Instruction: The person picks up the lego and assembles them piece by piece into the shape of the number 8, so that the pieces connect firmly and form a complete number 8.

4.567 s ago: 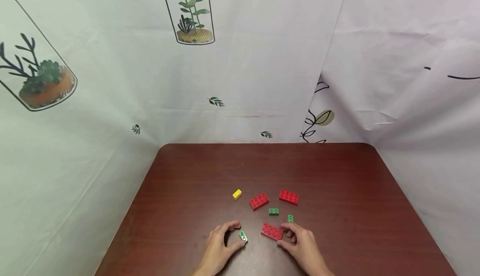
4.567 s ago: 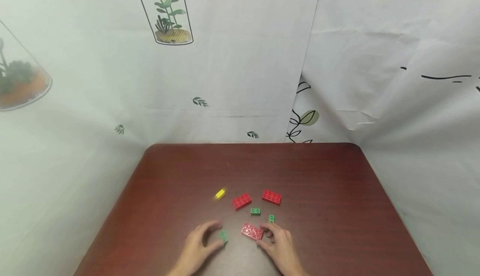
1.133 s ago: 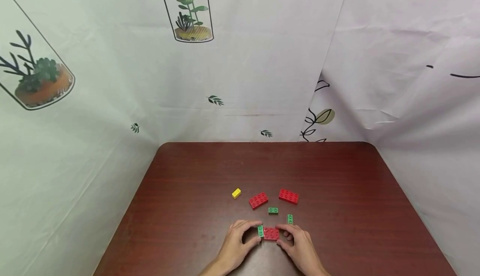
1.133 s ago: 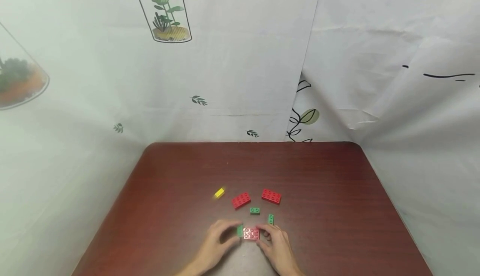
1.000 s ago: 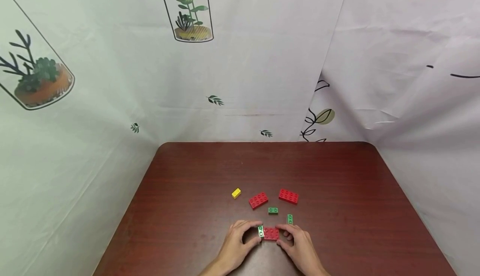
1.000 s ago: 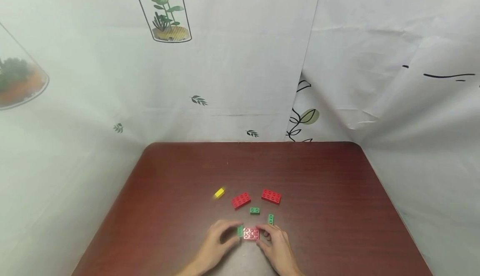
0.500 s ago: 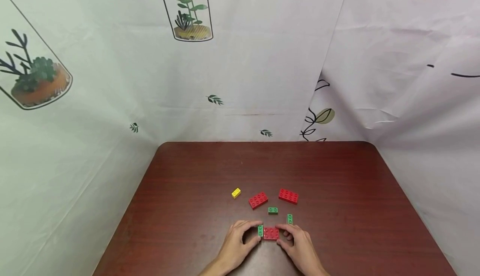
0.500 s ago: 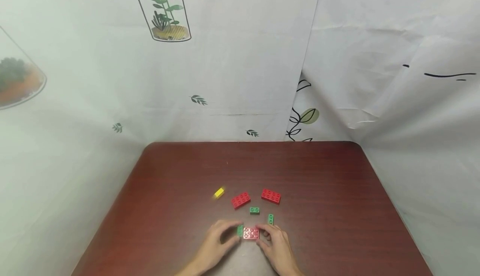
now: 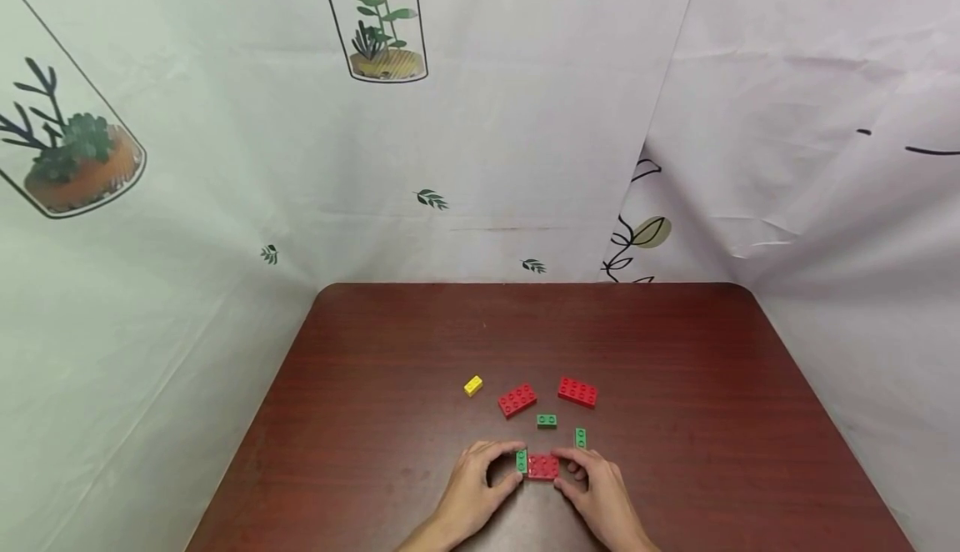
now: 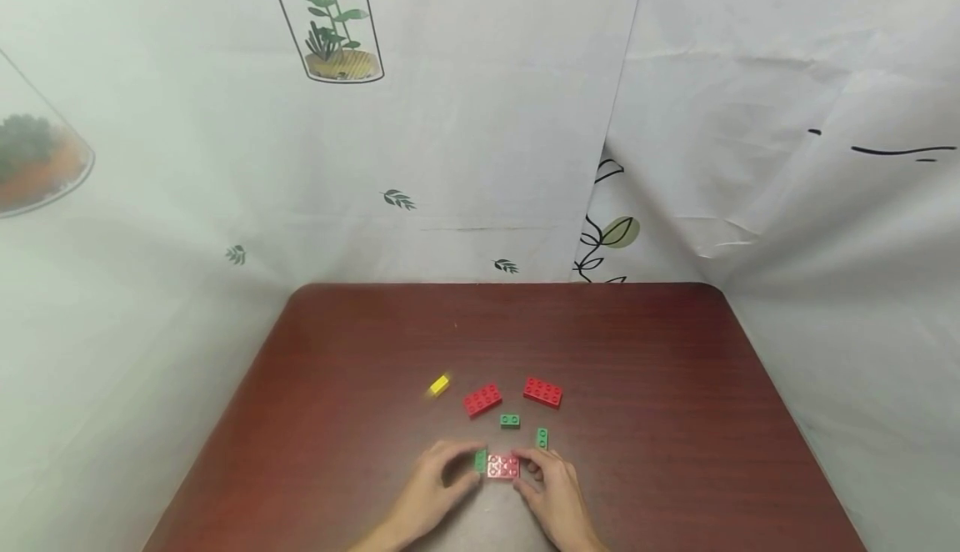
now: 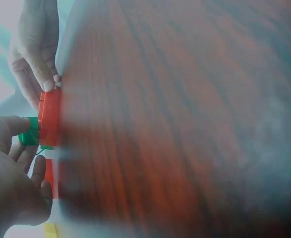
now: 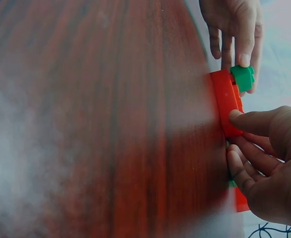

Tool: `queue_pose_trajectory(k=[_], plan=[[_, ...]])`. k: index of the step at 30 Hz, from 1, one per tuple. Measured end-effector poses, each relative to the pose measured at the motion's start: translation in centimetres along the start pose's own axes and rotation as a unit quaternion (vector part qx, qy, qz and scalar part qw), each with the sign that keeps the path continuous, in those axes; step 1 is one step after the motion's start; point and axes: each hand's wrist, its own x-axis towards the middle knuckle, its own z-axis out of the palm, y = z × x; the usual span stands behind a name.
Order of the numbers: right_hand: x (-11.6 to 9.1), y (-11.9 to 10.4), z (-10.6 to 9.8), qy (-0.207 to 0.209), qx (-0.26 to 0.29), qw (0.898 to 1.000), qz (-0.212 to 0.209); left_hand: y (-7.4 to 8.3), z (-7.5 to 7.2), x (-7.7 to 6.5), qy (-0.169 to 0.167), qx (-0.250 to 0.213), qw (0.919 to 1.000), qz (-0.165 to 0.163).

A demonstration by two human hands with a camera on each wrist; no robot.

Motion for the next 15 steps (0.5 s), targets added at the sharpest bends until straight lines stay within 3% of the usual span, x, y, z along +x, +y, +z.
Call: queue_pose_trajectory(k=[9, 15], plan=[[0.03, 0.24, -0.14, -0.003, 0.007, 1.000, 0.003, -0.11, 0.18, 0.13, 0.006, 0.004, 0.9998, 0.019], [0.07, 0.31, -0.08, -0.011, 0.023, 1.000, 0.015, -0.25, 0.16, 0.23, -0.001, 0.001, 0.9999, 0.014]])
